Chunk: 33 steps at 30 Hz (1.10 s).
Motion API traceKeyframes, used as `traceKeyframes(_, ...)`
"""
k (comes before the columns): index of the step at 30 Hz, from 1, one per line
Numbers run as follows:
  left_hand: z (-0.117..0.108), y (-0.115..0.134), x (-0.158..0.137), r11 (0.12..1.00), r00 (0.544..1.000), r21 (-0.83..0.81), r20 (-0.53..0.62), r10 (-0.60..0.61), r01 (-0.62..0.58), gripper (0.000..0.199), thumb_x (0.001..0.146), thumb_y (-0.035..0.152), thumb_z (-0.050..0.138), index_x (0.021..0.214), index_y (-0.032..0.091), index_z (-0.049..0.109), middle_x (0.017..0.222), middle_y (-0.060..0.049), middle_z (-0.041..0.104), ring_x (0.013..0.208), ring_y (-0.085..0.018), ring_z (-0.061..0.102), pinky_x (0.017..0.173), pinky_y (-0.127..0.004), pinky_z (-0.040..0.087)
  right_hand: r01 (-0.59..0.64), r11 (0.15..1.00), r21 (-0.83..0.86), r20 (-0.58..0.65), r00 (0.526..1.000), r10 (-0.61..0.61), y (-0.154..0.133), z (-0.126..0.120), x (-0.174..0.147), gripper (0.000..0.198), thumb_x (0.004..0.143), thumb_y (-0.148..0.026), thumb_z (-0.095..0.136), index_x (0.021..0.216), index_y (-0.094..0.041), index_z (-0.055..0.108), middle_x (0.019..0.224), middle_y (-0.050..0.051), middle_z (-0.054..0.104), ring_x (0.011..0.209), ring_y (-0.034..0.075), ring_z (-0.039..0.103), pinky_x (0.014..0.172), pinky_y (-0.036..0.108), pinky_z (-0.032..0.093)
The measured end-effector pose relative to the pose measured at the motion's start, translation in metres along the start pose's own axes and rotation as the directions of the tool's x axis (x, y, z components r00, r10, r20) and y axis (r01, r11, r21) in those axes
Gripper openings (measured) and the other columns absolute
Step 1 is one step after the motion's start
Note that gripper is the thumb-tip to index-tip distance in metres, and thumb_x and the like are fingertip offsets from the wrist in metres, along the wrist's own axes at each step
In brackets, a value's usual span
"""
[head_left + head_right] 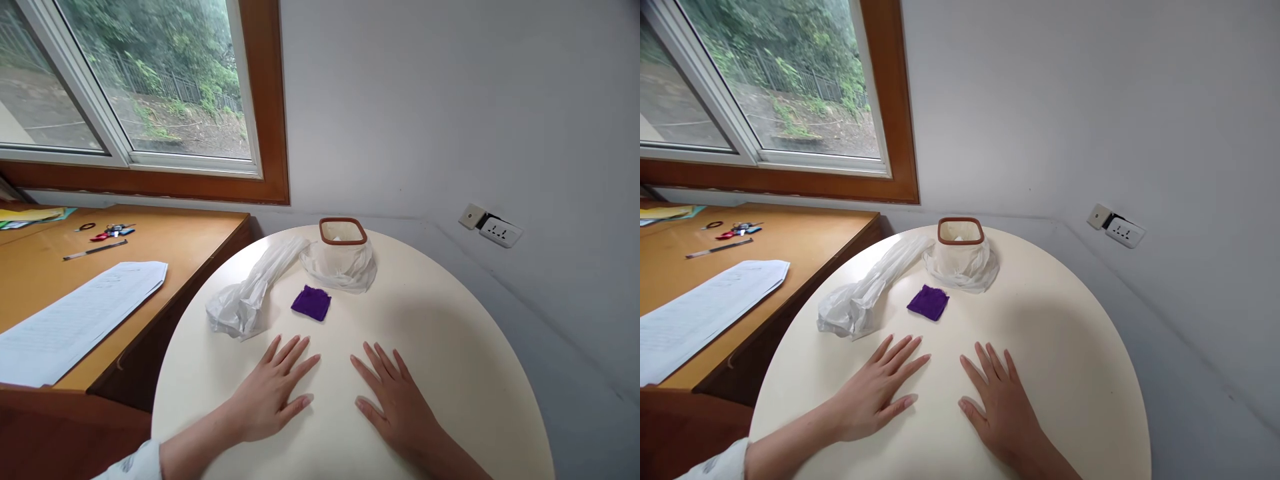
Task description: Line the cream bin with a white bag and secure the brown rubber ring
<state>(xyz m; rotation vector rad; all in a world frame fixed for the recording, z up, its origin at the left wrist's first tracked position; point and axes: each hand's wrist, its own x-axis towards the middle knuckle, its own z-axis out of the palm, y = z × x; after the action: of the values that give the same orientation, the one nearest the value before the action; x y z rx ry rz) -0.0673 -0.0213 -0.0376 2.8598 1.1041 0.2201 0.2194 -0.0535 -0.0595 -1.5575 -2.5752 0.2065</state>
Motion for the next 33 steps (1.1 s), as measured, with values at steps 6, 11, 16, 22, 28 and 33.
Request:
traceKeyframes(6,0.002,0.002,0.007,0.999,0.999,-0.027,-0.022,-0.038,0.038,0.046,0.091,0.038,0.035,0.136,0.028,0.034,0.142,-0.007,0.036,0.129,-0.028,0.032,0.107,-0.051,0.021,0.021,1.000,0.020,-0.030,0.999,-0.021,-0.003,-0.004,0.001,0.051,0.092,-0.045,0.029,0.141,-0.035,0.018,0.148,0.002,0.021,0.136,0.025,0.019,0.107,0.054,0.020)
traceKeyframes(11,0.004,0.008,0.025,0.989,0.985,-0.112,-0.126,-0.115,0.101,0.029,0.089,0.025,0.035,0.113,0.022,0.051,0.115,-0.010,0.056,0.104,-0.024,0.051,0.095,-0.045,0.037,0.021,0.998,0.061,-0.137,0.990,-0.012,-0.003,-0.003,0.014,0.042,0.093,-0.036,0.031,0.134,-0.029,0.038,0.140,0.002,0.039,0.131,0.021,0.032,0.107,0.047,0.023)
traceKeyframes(16,0.012,0.006,0.039,0.971,0.949,-0.177,-0.244,-0.200,0.159,0.017,0.086,0.017,0.034,0.081,0.020,0.051,0.081,-0.006,0.056,0.076,-0.020,0.052,0.071,-0.035,0.044,0.007,0.988,0.157,-0.309,0.950,0.042,-0.003,-0.003,0.048,0.030,0.091,-0.022,0.034,0.111,-0.022,0.056,0.111,0.004,0.061,0.104,0.017,0.053,0.095,0.037,0.036)
traceKeyframes(22,0.018,0.004,0.077,0.942,0.844,-0.265,-0.439,-0.308,0.206,0.015,0.083,0.015,0.037,0.072,0.020,0.046,0.074,-0.004,0.054,0.070,-0.018,0.050,0.066,-0.033,0.041,0.031,0.985,0.168,-0.417,0.908,0.042,0.001,0.001,0.087,0.024,0.089,-0.019,0.038,0.103,-0.021,0.057,0.096,0.004,0.063,0.092,0.017,0.055,0.083,0.033,0.038)
traceKeyframes(28,0.017,0.009,0.111,0.920,0.798,-0.356,-0.500,-0.337,0.165,0.013,0.084,0.016,0.038,0.077,0.019,0.048,0.077,-0.004,0.053,0.072,-0.017,0.049,0.067,-0.033,0.041,-0.065,0.983,0.170,-0.573,0.805,0.152,0.014,0.004,0.109,0.016,0.087,-0.019,0.042,0.079,-0.019,0.056,0.076,0.002,0.061,0.076,0.015,0.055,0.071,0.028,0.038)
traceKeyframes(33,0.014,0.004,0.103,0.894,0.801,-0.421,-0.477,-0.363,0.155,0.013,0.084,0.015,0.038,0.076,0.020,0.047,0.076,-0.003,0.052,0.073,-0.017,0.050,0.067,-0.032,0.043,-0.094,0.979,0.180,-0.636,0.749,0.189,0.020,0.006,0.112,0.013,0.084,-0.020,0.044,0.073,-0.019,0.050,0.069,0.001,0.059,0.068,0.014,0.055,0.068,0.027,0.038)
